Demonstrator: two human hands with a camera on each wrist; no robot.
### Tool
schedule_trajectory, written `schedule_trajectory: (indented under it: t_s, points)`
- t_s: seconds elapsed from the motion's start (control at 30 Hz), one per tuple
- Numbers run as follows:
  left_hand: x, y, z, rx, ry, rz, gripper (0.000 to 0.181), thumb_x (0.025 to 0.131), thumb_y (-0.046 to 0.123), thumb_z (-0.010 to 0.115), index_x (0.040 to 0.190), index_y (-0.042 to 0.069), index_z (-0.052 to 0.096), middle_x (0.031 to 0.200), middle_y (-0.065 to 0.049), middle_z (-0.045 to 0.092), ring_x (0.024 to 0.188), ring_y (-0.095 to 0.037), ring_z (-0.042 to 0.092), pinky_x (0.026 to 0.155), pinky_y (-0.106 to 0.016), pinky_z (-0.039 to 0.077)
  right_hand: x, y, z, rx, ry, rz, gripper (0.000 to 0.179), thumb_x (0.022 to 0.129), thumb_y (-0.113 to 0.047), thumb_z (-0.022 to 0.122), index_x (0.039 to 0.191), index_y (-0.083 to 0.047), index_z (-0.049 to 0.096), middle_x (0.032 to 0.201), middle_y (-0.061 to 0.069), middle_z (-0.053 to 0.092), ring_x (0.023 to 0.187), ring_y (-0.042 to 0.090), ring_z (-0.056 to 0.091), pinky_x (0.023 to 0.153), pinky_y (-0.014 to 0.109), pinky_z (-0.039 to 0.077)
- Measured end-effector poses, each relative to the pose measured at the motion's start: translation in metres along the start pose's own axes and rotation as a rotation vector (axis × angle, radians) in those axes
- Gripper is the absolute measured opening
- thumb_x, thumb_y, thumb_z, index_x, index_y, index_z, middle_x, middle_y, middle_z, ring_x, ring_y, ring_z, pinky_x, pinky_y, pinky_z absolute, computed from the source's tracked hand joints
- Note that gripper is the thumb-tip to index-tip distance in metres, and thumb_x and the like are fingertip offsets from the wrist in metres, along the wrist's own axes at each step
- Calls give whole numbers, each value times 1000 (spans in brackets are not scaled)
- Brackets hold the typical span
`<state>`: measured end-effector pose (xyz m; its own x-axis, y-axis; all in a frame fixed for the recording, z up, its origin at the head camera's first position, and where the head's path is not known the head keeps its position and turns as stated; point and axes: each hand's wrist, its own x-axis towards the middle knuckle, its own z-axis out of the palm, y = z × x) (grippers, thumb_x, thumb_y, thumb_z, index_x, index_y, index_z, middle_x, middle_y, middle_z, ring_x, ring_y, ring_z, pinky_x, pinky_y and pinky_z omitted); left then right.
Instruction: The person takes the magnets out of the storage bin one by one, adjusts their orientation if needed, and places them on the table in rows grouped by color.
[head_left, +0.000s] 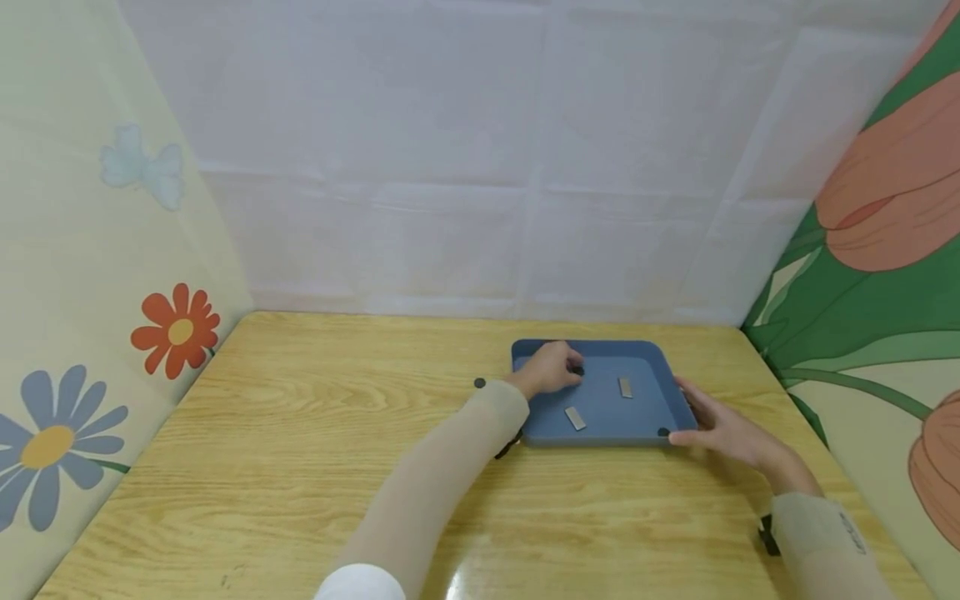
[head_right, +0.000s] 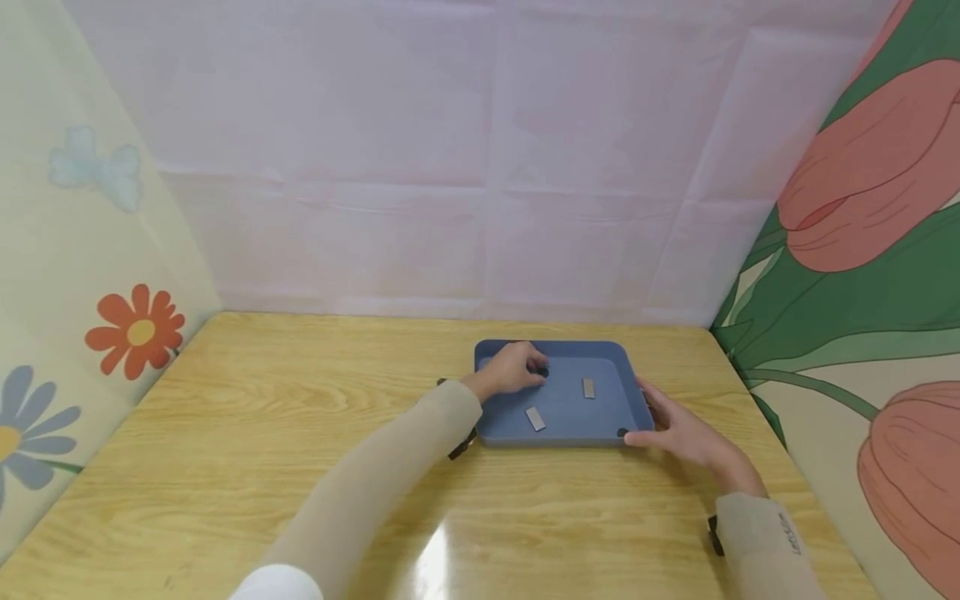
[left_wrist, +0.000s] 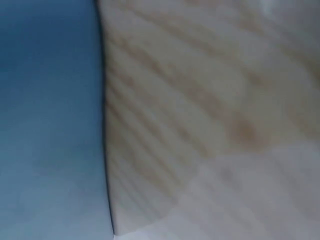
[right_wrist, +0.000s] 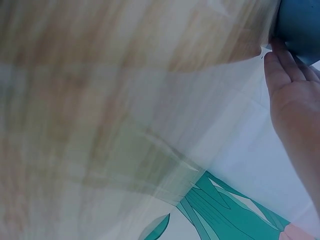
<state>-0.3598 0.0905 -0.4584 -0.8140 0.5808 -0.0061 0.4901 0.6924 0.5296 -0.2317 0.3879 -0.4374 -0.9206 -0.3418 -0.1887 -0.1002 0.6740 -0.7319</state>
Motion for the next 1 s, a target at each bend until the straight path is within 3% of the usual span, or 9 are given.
schedule_trajectory:
  t_s: [0.17,0.37,0.57,1.0]
  points:
    - [-1,1,2,-34,-11,1,29,101,19,68,128,11,74,129,-6,74,120,-19,70,99,-31,58,0,1,0,16,-4,-3,99,99,-24,70,166,-7,-1,171,29,-1,153,61,8,115,75,22]
    - [-1,3,2,-37,-28,-20,18,99,23,71,113,14,80,113,-1,78,100,-13,72,81,-23,58,0,1,-1,20,-1,2,99,99,-24,70,166,-6,-1,171,29,-1,153,61,8,115,76,21]
    - [1,2,5,-21,-27,13,15,97,24,73,105,15,81,104,0,79,87,-9,70,76,-22,57,0,1,-1,11,-2,-1,99,99,-25,70,166,-7,0,171,29,1,153,61,10,114,74,24]
    - [-5,15,-4,-47,65,80,16,97,27,74,107,17,81,105,2,78,89,-7,69,75,-20,56,-2,-1,-2,17,-10,-6,99,99,-24,69,166,-6,-1,171,30,0,152,61,9,115,74,24]
